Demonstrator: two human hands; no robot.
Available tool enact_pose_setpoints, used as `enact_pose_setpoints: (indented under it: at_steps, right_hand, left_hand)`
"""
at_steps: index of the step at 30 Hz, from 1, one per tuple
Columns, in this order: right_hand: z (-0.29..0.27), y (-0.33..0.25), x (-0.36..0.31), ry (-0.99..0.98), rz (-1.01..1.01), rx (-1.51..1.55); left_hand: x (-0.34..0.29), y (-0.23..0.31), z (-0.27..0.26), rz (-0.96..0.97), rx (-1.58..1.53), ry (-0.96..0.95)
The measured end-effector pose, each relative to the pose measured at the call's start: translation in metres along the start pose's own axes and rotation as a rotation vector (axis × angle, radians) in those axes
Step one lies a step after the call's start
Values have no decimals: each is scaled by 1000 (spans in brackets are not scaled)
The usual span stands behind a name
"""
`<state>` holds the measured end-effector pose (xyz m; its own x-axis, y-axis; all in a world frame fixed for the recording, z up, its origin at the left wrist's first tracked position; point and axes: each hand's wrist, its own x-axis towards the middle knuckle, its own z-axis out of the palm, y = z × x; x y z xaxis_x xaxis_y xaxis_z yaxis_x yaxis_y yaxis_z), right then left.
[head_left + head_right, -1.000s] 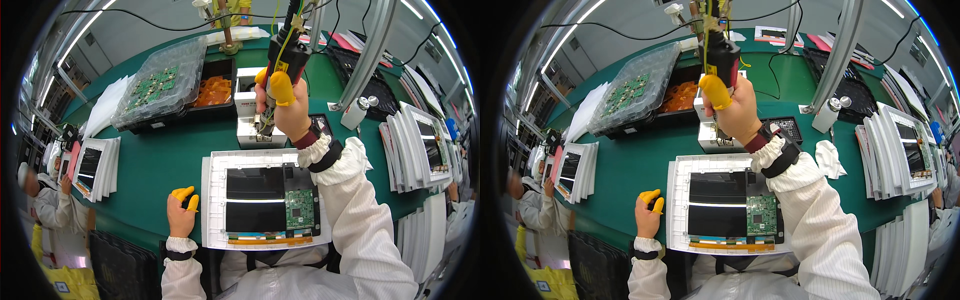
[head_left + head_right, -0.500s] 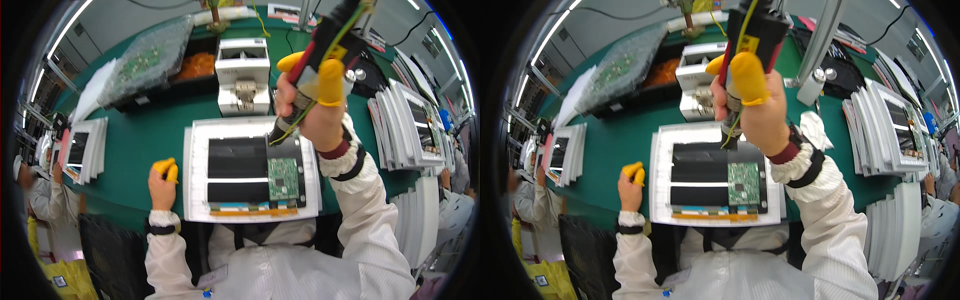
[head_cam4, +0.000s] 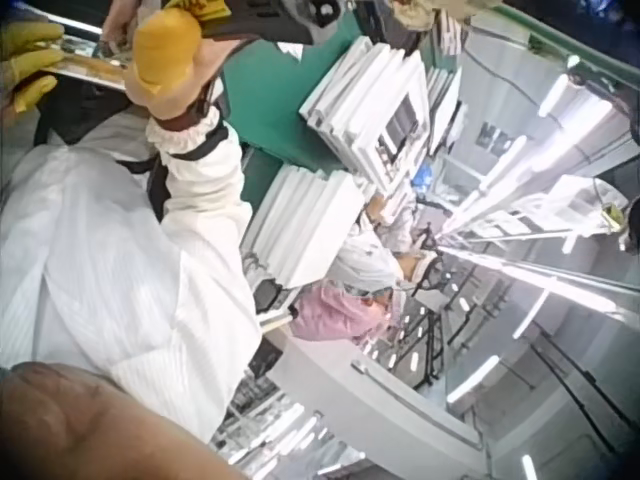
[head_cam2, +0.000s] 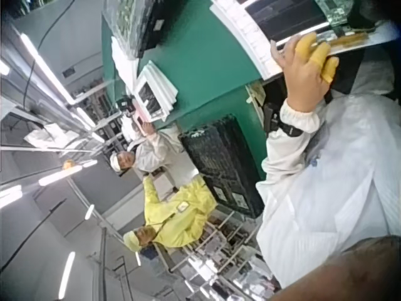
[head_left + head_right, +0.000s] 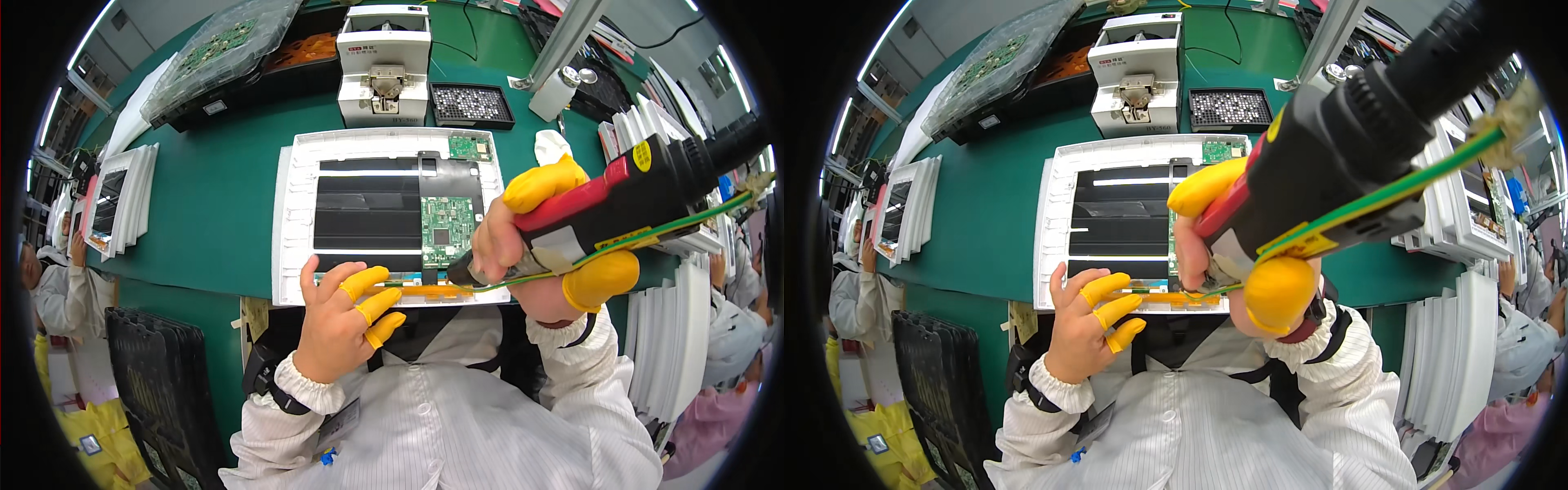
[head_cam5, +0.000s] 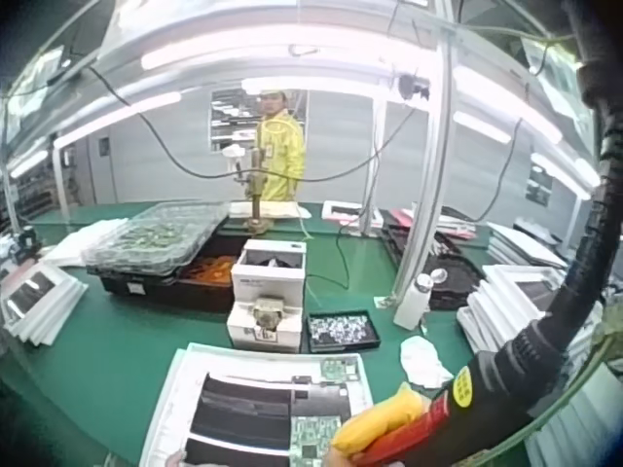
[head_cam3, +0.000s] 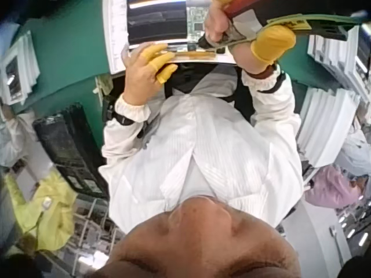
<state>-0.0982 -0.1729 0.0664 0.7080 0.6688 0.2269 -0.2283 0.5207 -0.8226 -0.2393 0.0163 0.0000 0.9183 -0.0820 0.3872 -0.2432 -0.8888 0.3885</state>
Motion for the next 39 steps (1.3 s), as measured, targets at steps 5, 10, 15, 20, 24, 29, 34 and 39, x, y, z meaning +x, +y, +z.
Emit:
enact_pose_setpoints:
  at_steps: [5,10,15,20,24,29,34,39]
  right_hand:
    - [-4,-5,-8,45,-168,-10]
    - [-6,-17,-19,68,-203,-49]
    - [0,-21,-26,87,-165,-121]
    - [-5,-13,-25,-27,-118,-136]
    - [10,2,-18,-17,-193,-73]
    - [9,16,-16,25,-147,-93]
    - [2,36,-12,-16,-275,-67]
    - [4,37,-14,16,-207,-144]
  left_hand:
    - [26,7,-1,0,9,-102]
    - [42,1,12,94,6,-155]
    - [47,-7,20,78,-19,-171]
    - [51,-3,25,99,26,-90]
    - [50,-2,29,66,7,-81]
    - [49,-1,29,-27,11,-152]
    - [47,-1,29,-38,9,-134]
    - [48,1,26,-86,64,-188]
